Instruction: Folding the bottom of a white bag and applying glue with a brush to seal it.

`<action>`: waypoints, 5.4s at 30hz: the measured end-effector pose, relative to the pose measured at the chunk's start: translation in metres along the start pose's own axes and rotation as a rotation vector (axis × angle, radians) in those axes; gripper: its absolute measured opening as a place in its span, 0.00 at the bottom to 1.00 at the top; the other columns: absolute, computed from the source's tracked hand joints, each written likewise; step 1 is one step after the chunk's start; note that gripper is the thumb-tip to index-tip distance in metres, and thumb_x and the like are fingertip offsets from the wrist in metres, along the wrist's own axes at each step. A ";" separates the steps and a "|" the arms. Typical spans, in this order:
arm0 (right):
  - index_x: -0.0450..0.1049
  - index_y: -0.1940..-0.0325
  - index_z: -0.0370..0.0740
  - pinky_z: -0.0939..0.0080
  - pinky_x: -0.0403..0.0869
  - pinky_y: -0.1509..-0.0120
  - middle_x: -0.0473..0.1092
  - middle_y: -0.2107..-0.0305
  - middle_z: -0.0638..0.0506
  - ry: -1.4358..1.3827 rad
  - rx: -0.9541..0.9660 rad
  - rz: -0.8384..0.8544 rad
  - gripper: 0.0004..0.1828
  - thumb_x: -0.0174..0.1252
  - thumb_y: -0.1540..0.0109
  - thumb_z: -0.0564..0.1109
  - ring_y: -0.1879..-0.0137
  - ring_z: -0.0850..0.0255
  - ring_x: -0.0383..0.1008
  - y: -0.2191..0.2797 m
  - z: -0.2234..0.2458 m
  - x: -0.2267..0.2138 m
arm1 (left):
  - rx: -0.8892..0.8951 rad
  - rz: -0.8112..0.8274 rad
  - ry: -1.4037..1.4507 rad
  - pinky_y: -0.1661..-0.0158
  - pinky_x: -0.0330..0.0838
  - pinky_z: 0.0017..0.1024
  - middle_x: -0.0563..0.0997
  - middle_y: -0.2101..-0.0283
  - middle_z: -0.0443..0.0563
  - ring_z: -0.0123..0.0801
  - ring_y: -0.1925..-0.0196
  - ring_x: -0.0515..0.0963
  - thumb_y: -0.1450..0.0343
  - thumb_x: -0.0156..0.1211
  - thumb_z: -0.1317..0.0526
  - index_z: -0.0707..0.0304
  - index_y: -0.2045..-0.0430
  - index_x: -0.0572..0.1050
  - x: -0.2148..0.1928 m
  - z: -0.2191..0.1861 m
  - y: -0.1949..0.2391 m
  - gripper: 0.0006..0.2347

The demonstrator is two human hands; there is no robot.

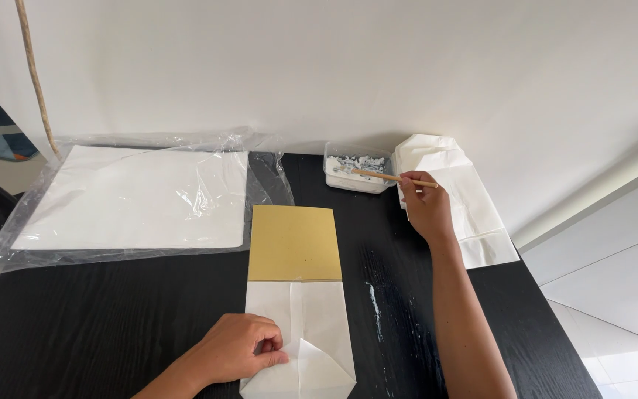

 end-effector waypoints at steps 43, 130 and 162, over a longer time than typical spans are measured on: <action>0.62 0.68 0.45 0.64 0.61 0.76 0.65 0.82 0.49 -0.693 -0.146 -0.349 0.24 0.50 0.24 0.59 0.79 0.61 0.65 0.043 0.055 -0.083 | 0.031 -0.102 0.023 0.66 0.70 0.30 0.82 0.69 0.33 0.26 0.67 0.80 0.28 0.62 0.50 0.49 0.74 0.80 -0.008 -0.001 0.000 0.09; 0.56 0.70 0.25 0.60 0.65 0.80 0.58 0.87 0.39 -0.109 -0.835 -0.118 0.29 0.41 0.30 0.56 0.78 0.49 0.72 0.207 0.123 -0.099 | 0.043 0.028 0.250 0.34 0.43 0.36 0.78 0.37 0.48 0.35 0.31 0.67 0.31 0.66 0.52 0.56 0.25 0.33 0.003 -0.019 -0.004 0.47; 0.73 0.56 0.26 0.53 0.85 0.62 0.79 0.60 0.32 -0.377 0.033 -0.115 0.07 0.54 0.33 0.36 0.60 0.44 0.85 0.340 -0.017 -0.066 | 0.115 0.012 0.169 0.33 0.43 0.40 0.78 0.38 0.49 0.38 0.30 0.67 0.36 0.69 0.46 0.56 0.25 0.34 0.011 -0.014 -0.005 0.51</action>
Point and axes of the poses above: each hand's wrist, its own y-axis away from the middle knuckle, its own x-axis out of the palm, z = x × y, the point moved 6 cm from there along -y, towards the middle knuckle
